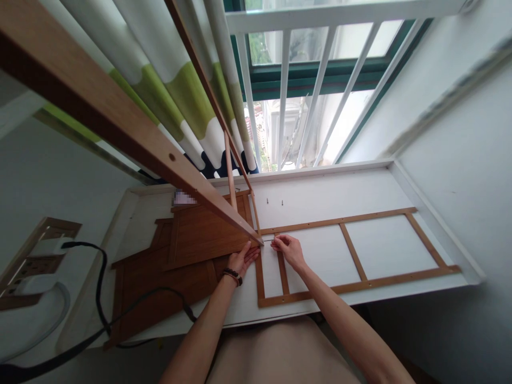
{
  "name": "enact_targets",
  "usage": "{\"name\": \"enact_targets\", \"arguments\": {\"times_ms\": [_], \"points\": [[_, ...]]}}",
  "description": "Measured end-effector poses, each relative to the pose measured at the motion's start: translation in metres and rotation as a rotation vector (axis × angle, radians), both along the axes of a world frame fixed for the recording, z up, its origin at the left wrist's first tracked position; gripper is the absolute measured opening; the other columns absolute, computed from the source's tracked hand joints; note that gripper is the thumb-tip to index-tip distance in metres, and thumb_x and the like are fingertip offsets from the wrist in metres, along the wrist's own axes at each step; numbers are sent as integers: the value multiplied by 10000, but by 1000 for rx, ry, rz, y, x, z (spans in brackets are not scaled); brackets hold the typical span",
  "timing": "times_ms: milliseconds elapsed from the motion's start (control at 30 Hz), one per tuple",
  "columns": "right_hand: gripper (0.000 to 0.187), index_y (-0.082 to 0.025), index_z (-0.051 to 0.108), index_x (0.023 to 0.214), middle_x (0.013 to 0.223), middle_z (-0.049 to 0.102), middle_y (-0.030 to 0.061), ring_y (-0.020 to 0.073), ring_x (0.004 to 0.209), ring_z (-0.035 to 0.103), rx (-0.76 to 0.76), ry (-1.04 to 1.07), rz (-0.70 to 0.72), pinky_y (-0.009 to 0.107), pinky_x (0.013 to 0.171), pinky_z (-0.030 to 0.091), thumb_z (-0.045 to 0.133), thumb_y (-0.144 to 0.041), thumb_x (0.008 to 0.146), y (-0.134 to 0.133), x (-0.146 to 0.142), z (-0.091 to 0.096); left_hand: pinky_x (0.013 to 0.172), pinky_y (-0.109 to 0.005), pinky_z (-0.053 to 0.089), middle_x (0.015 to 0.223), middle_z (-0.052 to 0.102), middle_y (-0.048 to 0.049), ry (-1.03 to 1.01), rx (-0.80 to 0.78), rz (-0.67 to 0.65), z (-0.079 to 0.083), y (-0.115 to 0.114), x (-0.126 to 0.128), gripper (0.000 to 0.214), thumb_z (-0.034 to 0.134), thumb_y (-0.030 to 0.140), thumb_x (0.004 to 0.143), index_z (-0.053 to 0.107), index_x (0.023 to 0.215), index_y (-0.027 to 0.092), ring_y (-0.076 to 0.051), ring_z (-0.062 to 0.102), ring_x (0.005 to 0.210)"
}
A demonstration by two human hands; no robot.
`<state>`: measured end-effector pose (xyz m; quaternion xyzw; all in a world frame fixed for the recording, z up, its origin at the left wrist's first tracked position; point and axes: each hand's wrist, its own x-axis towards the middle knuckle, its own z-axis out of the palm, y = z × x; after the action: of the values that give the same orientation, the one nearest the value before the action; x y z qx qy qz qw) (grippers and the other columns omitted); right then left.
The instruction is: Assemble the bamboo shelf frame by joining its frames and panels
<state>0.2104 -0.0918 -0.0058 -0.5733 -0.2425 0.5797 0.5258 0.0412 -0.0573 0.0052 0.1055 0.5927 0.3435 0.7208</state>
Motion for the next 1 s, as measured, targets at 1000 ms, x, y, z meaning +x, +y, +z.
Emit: {"name": "enact_targets", "arguments": {"times_ms": [1000], "points": [[308,-132,598,746,672,664,43,174,661,651,4,66,48,320,692,528,677,-402,623,5,3,11,697,-265,552,815,688,-178,2,5,-6,-1,-1,1,215,677,220,699,626,793,33,-196,670,726]]}}
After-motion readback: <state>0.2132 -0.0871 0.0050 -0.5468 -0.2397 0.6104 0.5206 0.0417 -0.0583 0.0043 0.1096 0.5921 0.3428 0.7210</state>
